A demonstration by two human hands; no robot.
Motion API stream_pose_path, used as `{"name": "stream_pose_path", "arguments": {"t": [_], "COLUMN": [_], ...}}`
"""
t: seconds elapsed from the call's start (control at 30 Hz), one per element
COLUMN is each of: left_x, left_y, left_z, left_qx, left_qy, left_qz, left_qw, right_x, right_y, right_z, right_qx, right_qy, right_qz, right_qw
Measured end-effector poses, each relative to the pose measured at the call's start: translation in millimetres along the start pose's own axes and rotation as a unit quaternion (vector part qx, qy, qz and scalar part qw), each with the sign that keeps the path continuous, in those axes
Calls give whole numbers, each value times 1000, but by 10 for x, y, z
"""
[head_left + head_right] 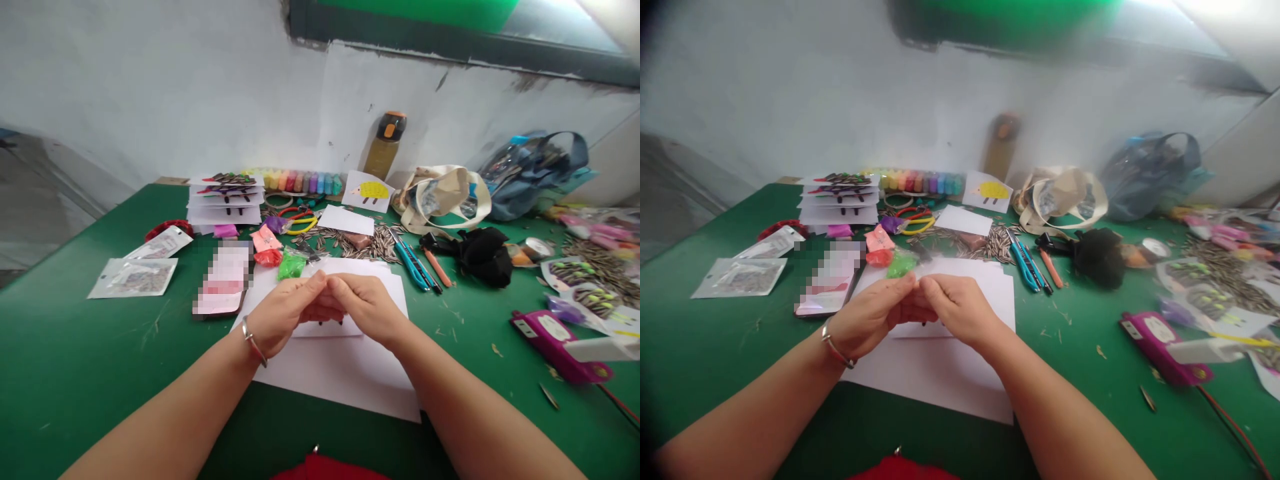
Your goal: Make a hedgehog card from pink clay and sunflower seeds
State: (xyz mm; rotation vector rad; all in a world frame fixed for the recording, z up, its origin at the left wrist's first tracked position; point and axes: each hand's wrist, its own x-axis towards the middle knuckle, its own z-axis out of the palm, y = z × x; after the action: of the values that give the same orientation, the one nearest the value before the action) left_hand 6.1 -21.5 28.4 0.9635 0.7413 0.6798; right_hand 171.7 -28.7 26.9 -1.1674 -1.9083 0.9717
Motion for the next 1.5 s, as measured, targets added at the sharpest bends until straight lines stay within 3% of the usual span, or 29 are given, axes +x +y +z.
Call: {"name": "stream_pose_path", "arguments": {"t": [0.3, 0.47, 0.67, 0.83, 0.93, 1.07, 1.3, 1.5], "left_x": [15, 13, 14, 26, 37, 51, 45, 56], "left_y": [20, -11, 2, 14, 17, 12, 31, 32], "left_z": [6, 27, 9, 4, 10, 0, -30, -32], "left_qx": [9, 30, 55, 38, 40, 33, 0, 5], "left_qy": [17, 18, 22, 42, 73, 98, 60, 95], "left_qz": [0, -8, 29, 45, 53, 49, 44, 44], "left_qw": [1000, 999, 998, 997, 995, 993, 997, 994], "right_x": [9, -5, -22, -32, -31, -25, 2, -9], "right_y": [-6, -14, -7, 26, 19, 14, 27, 37], "right_z": [27, 4, -31, -9, -3, -8, 7, 27], "right_qx": [11, -45, -72, -76, -69, -33, -61, -41], "right_qy": [-25, -16, -28, 35, 38, 36, 81, 75], "right_qz": [-27, -34, -45, -104, -128, -122, -142, -132], "right_qw": [999, 998, 996, 991, 989, 991, 985, 988]}}
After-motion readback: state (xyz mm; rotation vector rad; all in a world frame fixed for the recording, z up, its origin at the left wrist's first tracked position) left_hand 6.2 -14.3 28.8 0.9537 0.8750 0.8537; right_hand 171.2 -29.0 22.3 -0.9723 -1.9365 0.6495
